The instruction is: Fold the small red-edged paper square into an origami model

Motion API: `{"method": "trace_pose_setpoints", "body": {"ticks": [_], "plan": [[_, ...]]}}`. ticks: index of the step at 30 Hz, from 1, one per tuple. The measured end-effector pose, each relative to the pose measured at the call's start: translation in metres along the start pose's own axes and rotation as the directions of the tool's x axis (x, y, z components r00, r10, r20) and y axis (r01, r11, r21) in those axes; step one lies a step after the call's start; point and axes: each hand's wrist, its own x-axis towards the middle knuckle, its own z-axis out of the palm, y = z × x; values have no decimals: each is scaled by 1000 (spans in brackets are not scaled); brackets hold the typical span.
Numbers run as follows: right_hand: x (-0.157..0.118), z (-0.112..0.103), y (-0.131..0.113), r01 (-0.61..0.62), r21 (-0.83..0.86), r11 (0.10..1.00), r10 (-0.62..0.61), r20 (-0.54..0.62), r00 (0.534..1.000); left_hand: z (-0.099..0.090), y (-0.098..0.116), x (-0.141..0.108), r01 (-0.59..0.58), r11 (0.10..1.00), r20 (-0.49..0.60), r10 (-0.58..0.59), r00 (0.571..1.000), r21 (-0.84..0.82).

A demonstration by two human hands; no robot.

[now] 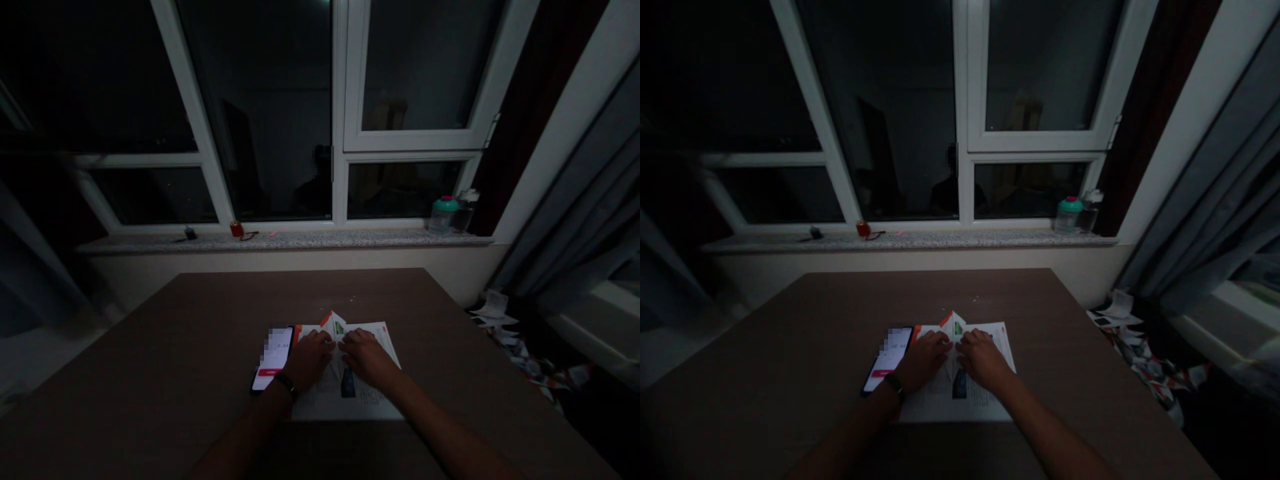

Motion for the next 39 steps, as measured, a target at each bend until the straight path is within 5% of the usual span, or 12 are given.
{"method": "trace_pose_setpoints", "body": {"ticks": [39], "plan": [[-9,-4,-4,-16,45,999,15,27,1000,0,5,-6,-4,1000,-14,4,1000,8]]}}
